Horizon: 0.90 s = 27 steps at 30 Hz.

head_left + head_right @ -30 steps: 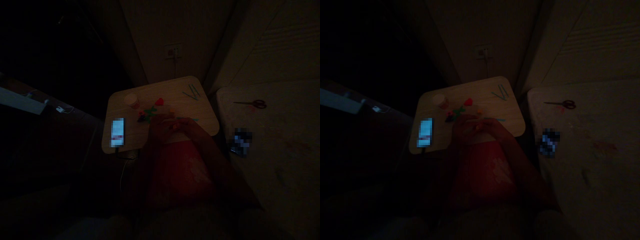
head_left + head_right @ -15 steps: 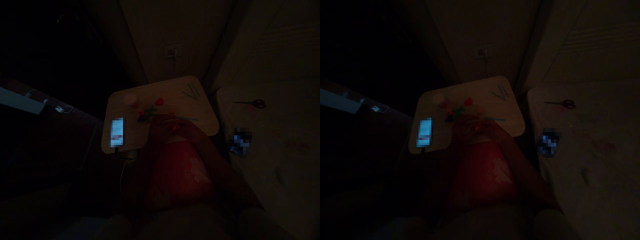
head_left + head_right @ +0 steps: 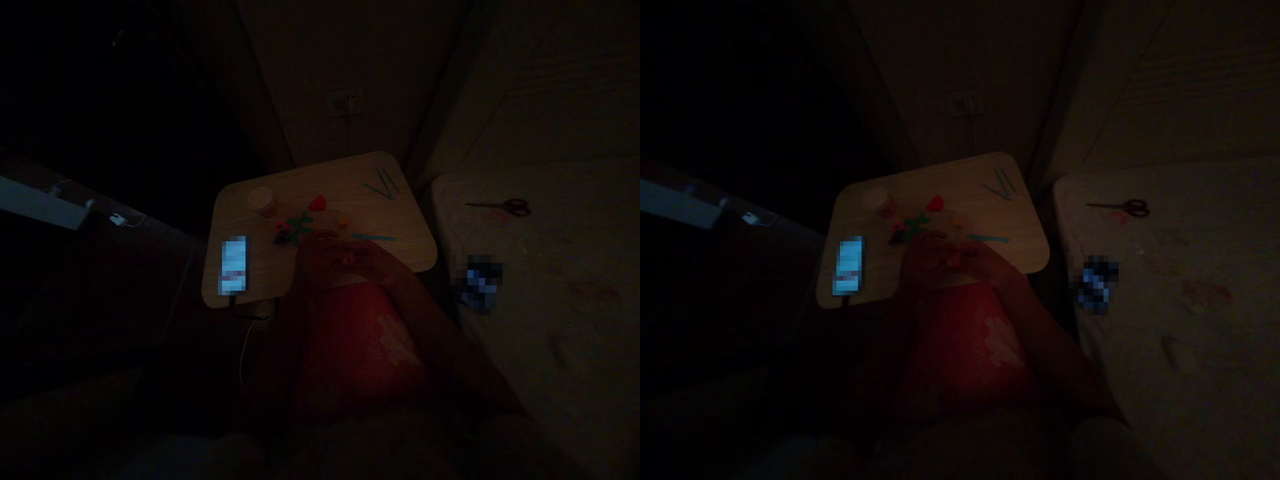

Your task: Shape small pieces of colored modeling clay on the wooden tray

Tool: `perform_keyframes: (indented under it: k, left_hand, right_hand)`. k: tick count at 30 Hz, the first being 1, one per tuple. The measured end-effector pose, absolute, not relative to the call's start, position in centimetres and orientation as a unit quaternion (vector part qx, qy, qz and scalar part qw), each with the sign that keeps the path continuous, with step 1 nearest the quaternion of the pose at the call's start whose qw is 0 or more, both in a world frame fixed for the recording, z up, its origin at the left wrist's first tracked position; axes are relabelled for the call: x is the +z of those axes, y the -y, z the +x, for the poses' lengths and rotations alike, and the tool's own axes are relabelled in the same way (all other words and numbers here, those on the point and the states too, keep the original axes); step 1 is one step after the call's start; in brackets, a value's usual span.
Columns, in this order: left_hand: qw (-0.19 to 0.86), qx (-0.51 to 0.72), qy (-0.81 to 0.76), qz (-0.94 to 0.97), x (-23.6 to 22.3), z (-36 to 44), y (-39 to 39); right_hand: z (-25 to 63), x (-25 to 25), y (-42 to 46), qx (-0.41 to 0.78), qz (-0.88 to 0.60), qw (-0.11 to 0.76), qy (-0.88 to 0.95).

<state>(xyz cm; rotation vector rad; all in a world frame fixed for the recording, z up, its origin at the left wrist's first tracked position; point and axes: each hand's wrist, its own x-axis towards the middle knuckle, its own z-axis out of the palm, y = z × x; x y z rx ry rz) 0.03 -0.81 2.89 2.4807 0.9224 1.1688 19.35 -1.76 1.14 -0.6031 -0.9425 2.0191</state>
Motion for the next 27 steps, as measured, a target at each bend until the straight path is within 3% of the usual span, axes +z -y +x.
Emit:
perform_keyframes:
  k: [7,14,27]
  left_hand:
    - [0.264,0.530,-0.333,0.734,2.2,1.1,1.2]
    - [0.396,0.516,-0.318,0.690,1.7,1.6,1.4]
    - [0.163,0.512,-0.333,0.775,2.5,1.5,1.5]
  right_hand:
    - [19.3,0.0,1.5,0.805,-0.221,0.446,0.324]
    - [19.2,0.1,1.6,0.798,-0.222,0.423,0.368]
    - [18.4,0.8,1.8,0.789,-0.241,0.464,0.322]
